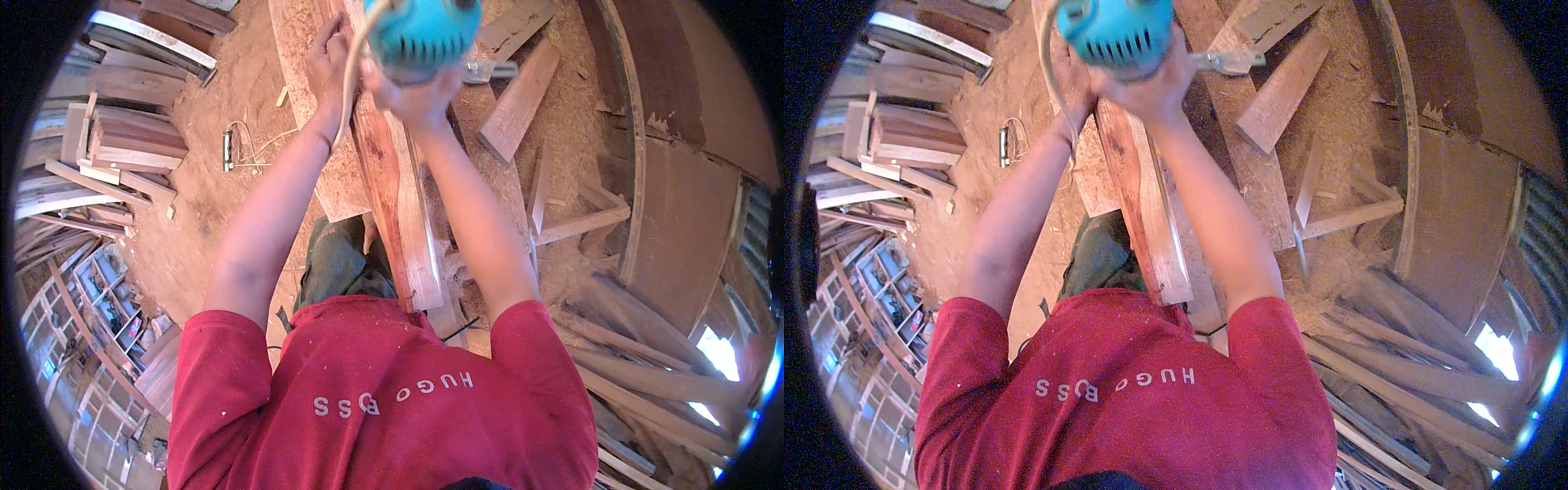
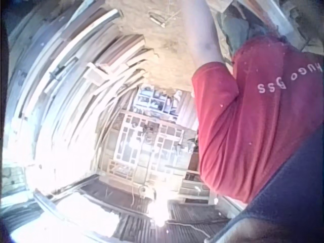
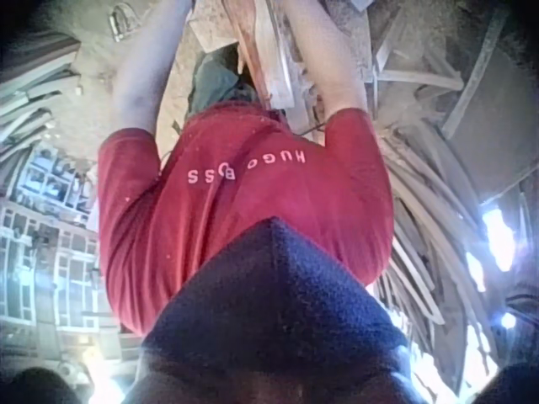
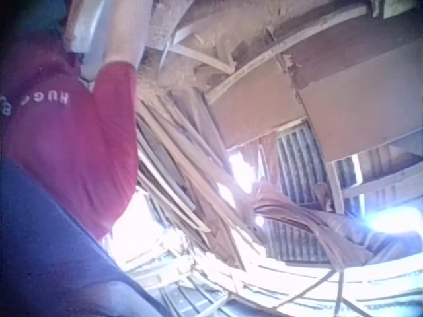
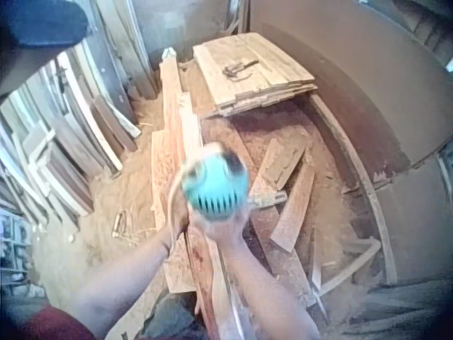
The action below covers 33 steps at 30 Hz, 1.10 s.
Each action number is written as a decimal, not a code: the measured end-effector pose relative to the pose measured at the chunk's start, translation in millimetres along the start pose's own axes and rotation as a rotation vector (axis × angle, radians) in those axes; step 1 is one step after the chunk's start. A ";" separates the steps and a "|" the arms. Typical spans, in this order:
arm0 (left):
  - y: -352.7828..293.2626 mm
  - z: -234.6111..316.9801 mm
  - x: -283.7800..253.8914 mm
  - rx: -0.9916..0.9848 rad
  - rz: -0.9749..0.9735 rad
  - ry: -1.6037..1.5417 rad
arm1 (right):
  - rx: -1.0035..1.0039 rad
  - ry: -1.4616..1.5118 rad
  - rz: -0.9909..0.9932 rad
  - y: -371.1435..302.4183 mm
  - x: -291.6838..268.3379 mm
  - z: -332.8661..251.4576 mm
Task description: The person prepares and operates a handheld router to finish the edge of a wooden plank. They first assemble the router bit by hand, use pliers to tighten the assembly, and then guide the powered router along the edge of the wood on a workbench.
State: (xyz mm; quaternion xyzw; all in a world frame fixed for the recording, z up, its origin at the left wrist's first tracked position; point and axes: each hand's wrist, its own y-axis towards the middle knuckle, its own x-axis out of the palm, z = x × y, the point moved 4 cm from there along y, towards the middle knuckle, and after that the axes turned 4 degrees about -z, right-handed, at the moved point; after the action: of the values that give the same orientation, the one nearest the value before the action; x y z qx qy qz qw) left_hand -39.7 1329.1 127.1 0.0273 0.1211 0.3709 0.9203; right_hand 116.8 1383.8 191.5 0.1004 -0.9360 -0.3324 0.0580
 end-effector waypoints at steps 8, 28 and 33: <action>2.4 21.0 0.4 -0.024 0.020 0.019 | 0.278 -0.175 -0.312 -17.6 -46.2 -56.9; 50.3 83.9 21.4 0.062 -0.171 0.667 | 0.611 -0.022 -0.374 -126.3 -150.2 -148.6; 42.1 84.6 20.4 -0.100 -0.212 0.671 | 0.657 -0.028 -0.479 -141.1 -139.4 -140.0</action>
State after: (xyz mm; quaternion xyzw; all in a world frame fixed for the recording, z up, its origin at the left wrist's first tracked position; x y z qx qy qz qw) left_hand -33.5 1377.0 210.9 -0.1538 0.4004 0.2670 0.8630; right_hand 298.1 1222.9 204.3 0.3241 -0.9433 -0.0210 -0.0689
